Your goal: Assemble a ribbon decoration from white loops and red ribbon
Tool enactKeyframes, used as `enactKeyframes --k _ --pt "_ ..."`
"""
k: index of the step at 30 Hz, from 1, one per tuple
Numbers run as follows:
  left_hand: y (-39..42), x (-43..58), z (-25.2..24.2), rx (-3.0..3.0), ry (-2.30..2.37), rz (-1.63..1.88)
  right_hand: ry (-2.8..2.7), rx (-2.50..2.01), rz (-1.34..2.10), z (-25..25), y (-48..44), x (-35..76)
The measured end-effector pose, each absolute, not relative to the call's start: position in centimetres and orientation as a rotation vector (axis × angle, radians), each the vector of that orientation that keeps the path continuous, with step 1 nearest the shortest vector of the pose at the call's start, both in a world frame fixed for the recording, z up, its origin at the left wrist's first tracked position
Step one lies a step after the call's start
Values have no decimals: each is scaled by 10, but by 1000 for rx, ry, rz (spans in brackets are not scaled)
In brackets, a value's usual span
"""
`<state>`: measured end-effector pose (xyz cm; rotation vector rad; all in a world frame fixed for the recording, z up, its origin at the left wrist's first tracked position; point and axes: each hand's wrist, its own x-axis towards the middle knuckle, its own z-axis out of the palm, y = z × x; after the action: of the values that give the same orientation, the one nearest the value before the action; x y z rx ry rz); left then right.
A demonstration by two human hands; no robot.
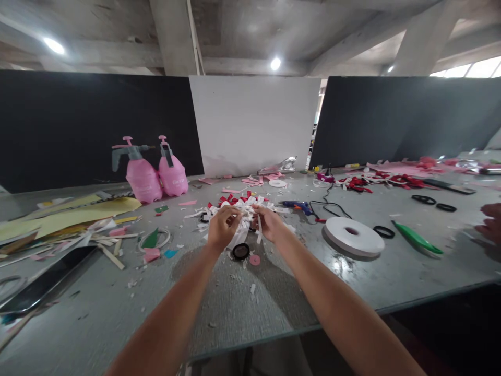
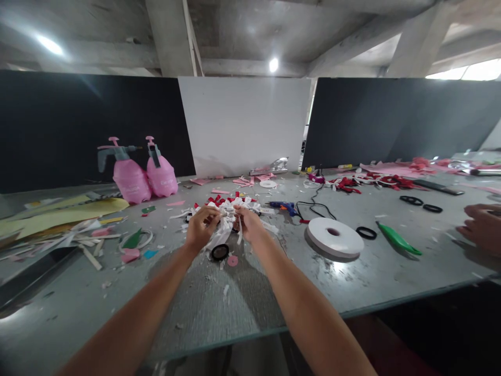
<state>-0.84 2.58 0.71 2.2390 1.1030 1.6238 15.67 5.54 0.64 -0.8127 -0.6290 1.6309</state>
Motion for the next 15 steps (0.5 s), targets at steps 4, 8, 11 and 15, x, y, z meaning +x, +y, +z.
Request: enactKeyframes --k 4,8,11,15 --pt "30 -10 1 1981 1319 1681 -708 -950 1387 7 54 158" --pt "34 -9 -1 1743 1284 1682 -840 -1000 1259 7 54 158" --pt "35 -7 -1 1603 1207 1599 -1109 -1080 1061 2 58 158" --pt "38 -8 -4 1679 1176 1501 -1502 -1048 762 -4 63 156"
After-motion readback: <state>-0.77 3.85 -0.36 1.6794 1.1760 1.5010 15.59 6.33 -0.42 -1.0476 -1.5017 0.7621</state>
